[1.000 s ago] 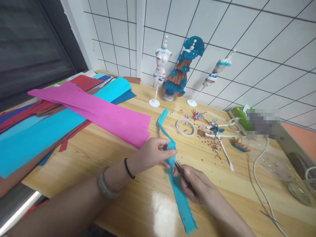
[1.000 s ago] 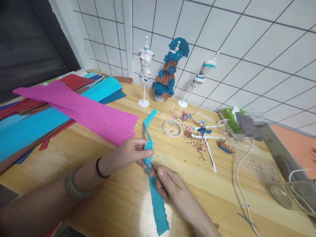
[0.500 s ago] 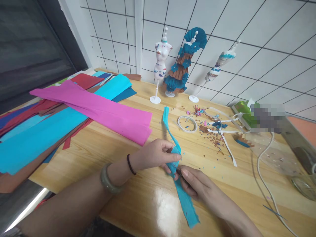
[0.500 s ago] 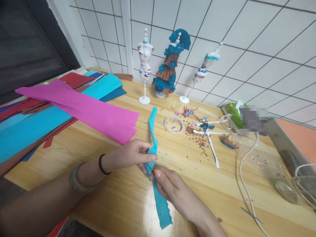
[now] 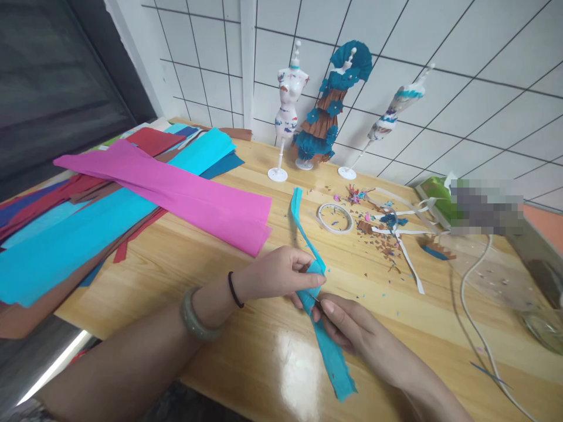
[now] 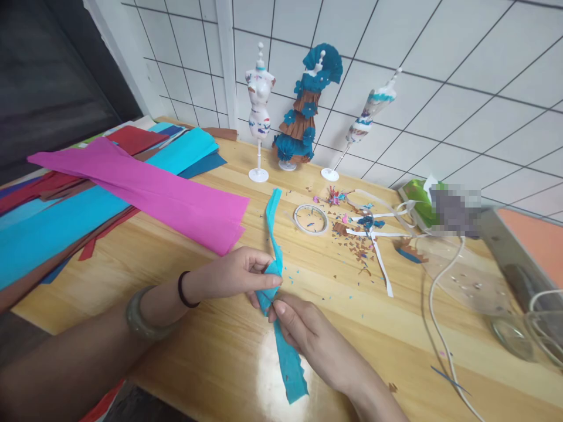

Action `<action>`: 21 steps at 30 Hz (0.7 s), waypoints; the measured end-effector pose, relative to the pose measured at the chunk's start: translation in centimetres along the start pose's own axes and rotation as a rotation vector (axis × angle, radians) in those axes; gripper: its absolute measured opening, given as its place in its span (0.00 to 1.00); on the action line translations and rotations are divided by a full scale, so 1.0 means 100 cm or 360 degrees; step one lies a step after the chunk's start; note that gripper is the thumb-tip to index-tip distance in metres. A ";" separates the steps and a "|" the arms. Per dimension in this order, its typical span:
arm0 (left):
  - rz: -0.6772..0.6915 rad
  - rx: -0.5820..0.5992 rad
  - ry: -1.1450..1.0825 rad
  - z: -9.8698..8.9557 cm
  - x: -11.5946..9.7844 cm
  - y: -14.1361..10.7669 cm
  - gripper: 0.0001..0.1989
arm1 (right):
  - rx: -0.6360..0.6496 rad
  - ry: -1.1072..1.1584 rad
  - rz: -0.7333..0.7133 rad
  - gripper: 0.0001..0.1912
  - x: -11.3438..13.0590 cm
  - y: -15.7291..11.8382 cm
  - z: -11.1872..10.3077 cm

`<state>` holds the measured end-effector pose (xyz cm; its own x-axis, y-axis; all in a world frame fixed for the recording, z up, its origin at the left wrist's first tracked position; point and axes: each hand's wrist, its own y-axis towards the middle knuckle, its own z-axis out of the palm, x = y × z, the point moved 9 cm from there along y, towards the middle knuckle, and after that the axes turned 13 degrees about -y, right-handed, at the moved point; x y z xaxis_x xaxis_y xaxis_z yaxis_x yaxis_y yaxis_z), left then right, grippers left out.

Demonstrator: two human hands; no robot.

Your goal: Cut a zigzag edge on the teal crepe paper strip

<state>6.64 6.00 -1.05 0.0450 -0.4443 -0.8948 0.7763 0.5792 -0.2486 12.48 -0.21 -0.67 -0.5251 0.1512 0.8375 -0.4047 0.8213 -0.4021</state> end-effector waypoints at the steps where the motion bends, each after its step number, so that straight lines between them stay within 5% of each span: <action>1: 0.0003 0.0005 0.0001 0.000 0.000 0.000 0.14 | -0.0004 -0.0007 0.0004 0.18 -0.001 0.000 0.000; 21: -0.0012 0.0007 -0.0001 0.001 0.000 0.000 0.15 | -0.0006 -0.0058 -0.0006 0.18 -0.004 0.002 0.000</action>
<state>6.69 5.96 -1.02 0.0394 -0.4492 -0.8926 0.7796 0.5726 -0.2537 12.61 -0.16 -1.08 -0.5504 0.1284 0.8249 -0.4036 0.8241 -0.3976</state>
